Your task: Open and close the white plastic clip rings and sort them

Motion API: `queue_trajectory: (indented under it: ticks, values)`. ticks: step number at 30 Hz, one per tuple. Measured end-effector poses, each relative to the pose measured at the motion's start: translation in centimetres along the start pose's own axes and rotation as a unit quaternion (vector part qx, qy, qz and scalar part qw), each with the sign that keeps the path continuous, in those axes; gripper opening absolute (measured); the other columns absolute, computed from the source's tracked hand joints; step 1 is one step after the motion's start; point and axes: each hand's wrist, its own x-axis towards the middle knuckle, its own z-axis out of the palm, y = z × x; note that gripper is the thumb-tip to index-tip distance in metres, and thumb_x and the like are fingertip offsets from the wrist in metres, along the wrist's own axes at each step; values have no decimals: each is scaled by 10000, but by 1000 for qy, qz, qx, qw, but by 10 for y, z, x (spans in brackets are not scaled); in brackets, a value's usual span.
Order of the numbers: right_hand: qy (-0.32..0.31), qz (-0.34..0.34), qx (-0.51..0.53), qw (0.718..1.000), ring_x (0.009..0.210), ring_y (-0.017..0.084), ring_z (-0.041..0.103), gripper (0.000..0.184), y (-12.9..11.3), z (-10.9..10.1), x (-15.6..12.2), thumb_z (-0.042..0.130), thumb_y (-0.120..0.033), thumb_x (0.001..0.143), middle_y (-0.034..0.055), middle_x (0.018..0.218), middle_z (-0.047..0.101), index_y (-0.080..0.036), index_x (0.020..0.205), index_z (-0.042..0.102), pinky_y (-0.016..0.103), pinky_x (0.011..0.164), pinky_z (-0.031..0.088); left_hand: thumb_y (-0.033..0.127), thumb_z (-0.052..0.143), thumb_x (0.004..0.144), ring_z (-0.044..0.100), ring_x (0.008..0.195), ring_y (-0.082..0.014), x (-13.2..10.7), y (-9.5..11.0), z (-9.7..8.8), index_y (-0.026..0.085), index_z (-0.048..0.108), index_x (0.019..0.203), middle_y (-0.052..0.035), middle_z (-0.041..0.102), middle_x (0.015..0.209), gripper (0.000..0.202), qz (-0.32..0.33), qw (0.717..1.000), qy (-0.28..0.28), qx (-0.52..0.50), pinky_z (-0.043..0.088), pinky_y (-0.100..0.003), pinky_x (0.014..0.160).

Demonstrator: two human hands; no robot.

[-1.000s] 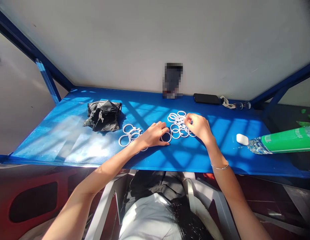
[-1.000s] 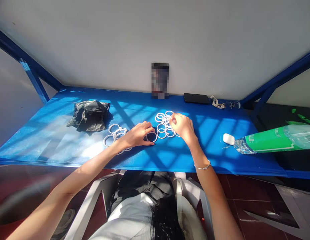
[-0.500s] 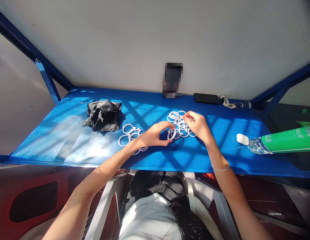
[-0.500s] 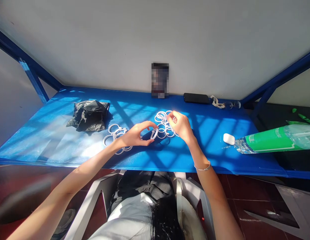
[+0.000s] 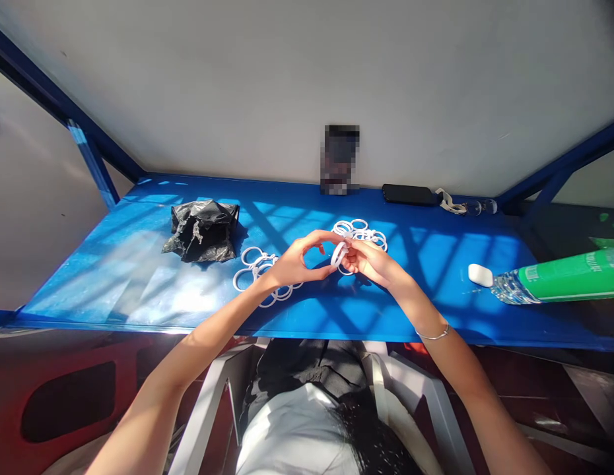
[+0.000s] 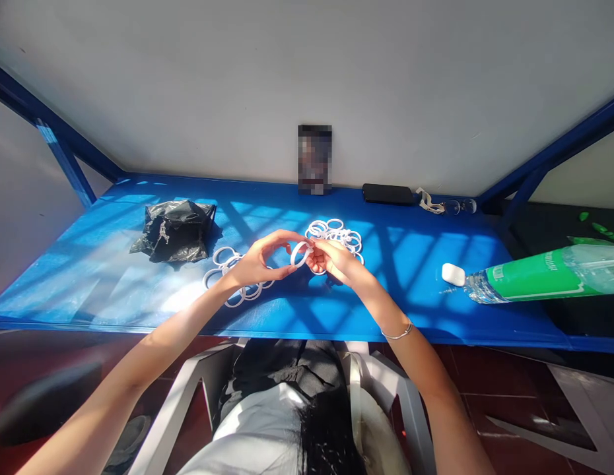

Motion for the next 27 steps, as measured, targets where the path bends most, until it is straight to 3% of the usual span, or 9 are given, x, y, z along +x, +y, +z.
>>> queue_trajectory:
  ticks: [5,10,13,16,21,27]
  values:
    - [23,-33,-34,999,532,164,529,424,0,-1,2,655,-613,818,8,602,531,-189,824,638,306,478,453,292,672,850,615,1153,-251,0,2,-1,187,605,1222,-118,647,1277,393,5,1000,-3,-7,527,-342,871]
    - [84,-99,-84,988,549,153,524,472,-1,2,3,703,-671,756,11,626,572,-205,794,641,304,504,460,392,665,855,624,1120,-235,3,-1,-1,194,589,1213,-114,634,1296,417,-53,998,21,-29,531,-314,837]
    - [110,-146,-130,974,599,169,567,482,2,6,2,678,-690,778,18,654,593,-210,811,649,318,563,500,466,657,851,658,1026,-216,4,-5,0,183,597,1160,-99,691,1149,423,-118,992,46,-29,527,-296,802]
    - [125,-165,-147,967,670,195,610,462,5,12,0,652,-677,816,30,709,617,-219,872,664,340,625,533,521,644,853,676,883,-195,4,-8,2,174,627,1116,-65,722,947,436,-162,986,33,-28,521,-293,765]
    - [97,-180,-164,965,738,213,648,360,8,20,-4,629,-581,885,47,809,664,-223,902,669,374,722,556,563,619,864,643,762,-158,5,-8,5,142,677,988,-63,709,884,443,-170,982,-8,-83,507,-274,711]
    - [109,-172,-139,969,749,212,656,360,12,22,-3,649,-577,867,47,832,676,-230,961,667,363,701,564,573,672,825,615,729,-135,7,-7,6,172,577,1004,-37,677,886,449,-163,978,6,-127,499,-268,678]
